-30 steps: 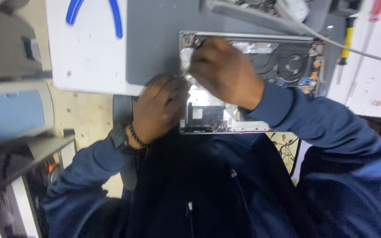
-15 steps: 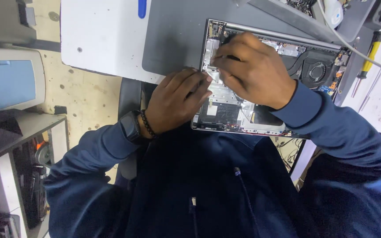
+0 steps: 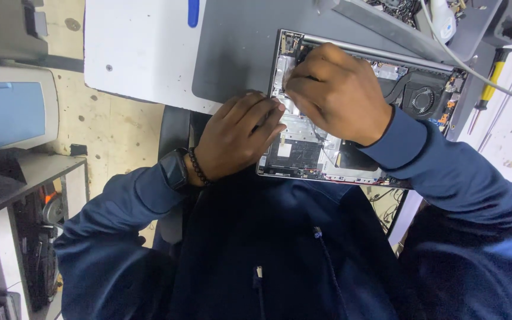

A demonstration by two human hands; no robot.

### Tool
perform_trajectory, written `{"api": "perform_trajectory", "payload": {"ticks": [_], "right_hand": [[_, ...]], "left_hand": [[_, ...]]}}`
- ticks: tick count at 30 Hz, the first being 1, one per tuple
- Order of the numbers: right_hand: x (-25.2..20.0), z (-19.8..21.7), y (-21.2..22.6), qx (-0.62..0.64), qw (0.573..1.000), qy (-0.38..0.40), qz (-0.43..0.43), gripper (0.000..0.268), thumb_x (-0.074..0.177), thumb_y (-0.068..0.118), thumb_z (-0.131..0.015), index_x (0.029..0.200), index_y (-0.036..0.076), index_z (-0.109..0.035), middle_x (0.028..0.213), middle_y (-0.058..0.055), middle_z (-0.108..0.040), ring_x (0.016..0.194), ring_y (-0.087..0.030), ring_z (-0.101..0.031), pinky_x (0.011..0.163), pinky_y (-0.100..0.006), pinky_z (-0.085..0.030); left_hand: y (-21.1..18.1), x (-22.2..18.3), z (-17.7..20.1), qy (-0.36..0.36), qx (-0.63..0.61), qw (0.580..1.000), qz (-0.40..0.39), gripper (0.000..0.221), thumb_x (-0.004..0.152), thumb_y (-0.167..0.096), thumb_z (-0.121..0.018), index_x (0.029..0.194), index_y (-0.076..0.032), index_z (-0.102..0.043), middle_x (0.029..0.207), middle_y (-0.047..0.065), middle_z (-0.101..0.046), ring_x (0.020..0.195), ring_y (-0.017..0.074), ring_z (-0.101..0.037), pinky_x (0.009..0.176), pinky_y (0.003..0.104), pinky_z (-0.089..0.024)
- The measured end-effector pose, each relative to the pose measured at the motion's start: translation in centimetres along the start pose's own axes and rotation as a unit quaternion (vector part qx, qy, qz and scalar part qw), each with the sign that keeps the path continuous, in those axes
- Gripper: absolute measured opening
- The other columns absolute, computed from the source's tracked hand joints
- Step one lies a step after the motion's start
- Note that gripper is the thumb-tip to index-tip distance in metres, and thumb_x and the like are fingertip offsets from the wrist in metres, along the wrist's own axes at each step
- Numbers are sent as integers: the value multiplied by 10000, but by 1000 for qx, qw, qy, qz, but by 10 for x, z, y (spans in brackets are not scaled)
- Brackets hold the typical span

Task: Repairing a laptop by unscrewing components and adjusting internal parts.

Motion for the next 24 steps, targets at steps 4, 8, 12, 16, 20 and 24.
{"api": "perform_trajectory", "payload": {"ticks": [4,8,12,16,20,24], "right_hand": [[2,2,1,29,1000,1,8,133,1100,132,-679,1047,46,-766,1070,-81,-681,1032,-298,-611,748,-386,-562],[0,-1,-1,24,1000,-8,17,133,1083,125,-683,1062,16,-757,1068,-100,-692,1021,-302,-599,743,-402,-565],[-6,-4,-1,14,999,-21,30,122,1088,114,-640,1090,39,-736,1098,-99,-689,1026,-309,-602,687,-409,-554],[-8,-2,-1,4,999,-28,44,144,1045,31,-607,1122,40,-727,1101,-82,-691,1019,-301,-601,759,-397,-583],[-3,5,5,9,995,-55,79,155,1074,57,-587,1015,-28,-702,1041,-150,-692,965,-334,-606,813,-409,-591],[-3,6,7,-32,993,-69,86,104,1052,40,-651,968,1,-699,1006,-133,-682,943,-304,-620,851,-367,-603]], "left_hand": [[0,1,2,-2,1,1000,-3,265,1029,-226,-789,1167,-12,-715,1120,122,-690,1049,270,-656,876,391,-607],[1,6,3,7,-16,1000,5,233,1048,-211,-727,1169,-13,-709,1121,116,-676,1044,291,-647,871,405,-590],[0,5,-1,0,-6,1000,22,187,1049,-178,-704,1187,-51,-706,1175,87,-683,1064,287,-648,852,411,-591],[1,11,-1,6,-54,998,32,186,970,-12,-670,1150,-54,-693,1165,60,-669,1040,272,-624,819,418,-561],[3,11,-5,-10,-71,996,56,156,1015,-67,-697,1166,-30,-681,1101,110,-673,992,319,-631,872,454,-540],[7,12,-8,-33,-97,993,61,191,974,53,-687,1138,-44,-685,1101,140,-646,978,344,-619,895,466,-512]]}}
Point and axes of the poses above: each hand's wrist, its own x-axis towards the middle knuckle, its own z-axis out of the back of the hand, y = z × x, the point moved 4 cm from there along x, towards the middle knuckle
